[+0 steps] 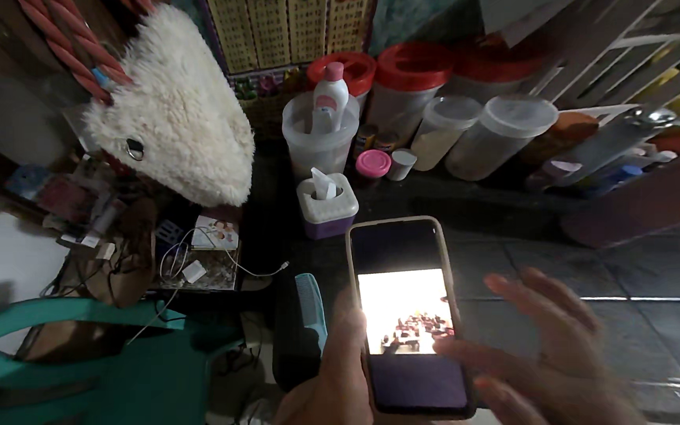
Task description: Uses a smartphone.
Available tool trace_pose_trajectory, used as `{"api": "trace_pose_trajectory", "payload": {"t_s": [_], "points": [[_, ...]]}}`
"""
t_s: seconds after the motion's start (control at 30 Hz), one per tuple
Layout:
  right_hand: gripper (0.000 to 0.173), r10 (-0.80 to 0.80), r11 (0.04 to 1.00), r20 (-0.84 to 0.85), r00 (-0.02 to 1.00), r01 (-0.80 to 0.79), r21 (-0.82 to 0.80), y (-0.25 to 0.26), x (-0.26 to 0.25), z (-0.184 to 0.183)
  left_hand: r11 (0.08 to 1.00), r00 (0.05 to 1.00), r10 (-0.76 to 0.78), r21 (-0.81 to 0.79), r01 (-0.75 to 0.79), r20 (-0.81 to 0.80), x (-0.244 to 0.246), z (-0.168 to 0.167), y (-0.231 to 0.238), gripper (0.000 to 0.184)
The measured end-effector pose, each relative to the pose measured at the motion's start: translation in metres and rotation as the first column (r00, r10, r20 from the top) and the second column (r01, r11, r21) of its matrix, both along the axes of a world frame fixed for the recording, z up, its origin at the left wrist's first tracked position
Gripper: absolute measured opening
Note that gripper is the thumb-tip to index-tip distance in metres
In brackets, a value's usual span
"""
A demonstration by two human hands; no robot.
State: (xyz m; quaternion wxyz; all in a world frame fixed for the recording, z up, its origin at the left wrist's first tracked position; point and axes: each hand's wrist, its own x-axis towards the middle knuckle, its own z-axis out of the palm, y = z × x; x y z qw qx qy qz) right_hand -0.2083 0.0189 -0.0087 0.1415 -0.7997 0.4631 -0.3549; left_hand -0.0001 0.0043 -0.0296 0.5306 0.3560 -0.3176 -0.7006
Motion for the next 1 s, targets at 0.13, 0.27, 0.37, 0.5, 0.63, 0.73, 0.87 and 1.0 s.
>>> {"api": "trace_pose_trajectory", "payload": {"t_s": [0.13, 0.27, 0.37, 0.5, 0.63, 0.73, 0.87, 1.0], "points": [[0.034, 0.073, 0.997, -0.058, 0.996, -0.073, 0.002, 0.0027, 0.0084, -0.0050, 0.999, 1.000, -0.014, 0.039, 0.014, 0.007, 0.0012, 0.0029, 0.0006, 0.086], [0.039, -0.012, 0.999, -0.016, 1.000, 0.013, 0.039, 0.0015, 0.0051, -0.0013, 0.997, 0.999, 0.040, 0.068, -0.037, -0.033, 0.0011, 0.0048, 0.0013, 0.088], [0.040, -0.078, 0.997, 0.021, 0.997, 0.077, 0.020, 0.0010, 0.0030, -0.0023, 0.997, 0.998, 0.051, 0.062, -0.048, -0.048, 0.0007, 0.0040, 0.0020, 0.090], [0.059, -0.047, 0.995, 0.055, 0.997, 0.042, 0.089, 0.0032, 0.0019, -0.0006, 0.994, 0.994, 0.108, 0.026, -0.107, -0.021, -0.0009, 0.0064, 0.0023, 0.072], [0.084, 0.002, 0.971, 0.133, 0.991, -0.034, 0.238, 0.0059, 0.0010, 0.0020, 0.996, 0.995, 0.090, -0.002, -0.090, -0.054, 0.0003, 0.0038, 0.0003, 0.075], [0.091, -0.002, 0.935, 0.211, 0.977, -0.073, 0.348, 0.0083, -0.0002, 0.0035, 0.997, 0.996, 0.074, 0.006, -0.074, -0.046, 0.0004, 0.0038, -0.0001, 0.079], [0.080, -0.002, 0.935, 0.224, 0.974, -0.077, 0.345, 0.0075, -0.0005, 0.0041, 0.998, 0.996, 0.063, 0.027, -0.061, -0.061, -0.0007, 0.0041, -0.0009, 0.083], [0.068, 0.015, 0.966, 0.124, 0.992, -0.046, 0.255, 0.0034, 0.0000, 0.0025, 0.999, 0.998, 0.045, 0.003, -0.045, -0.038, -0.0009, 0.0040, -0.0015, 0.085]]}}
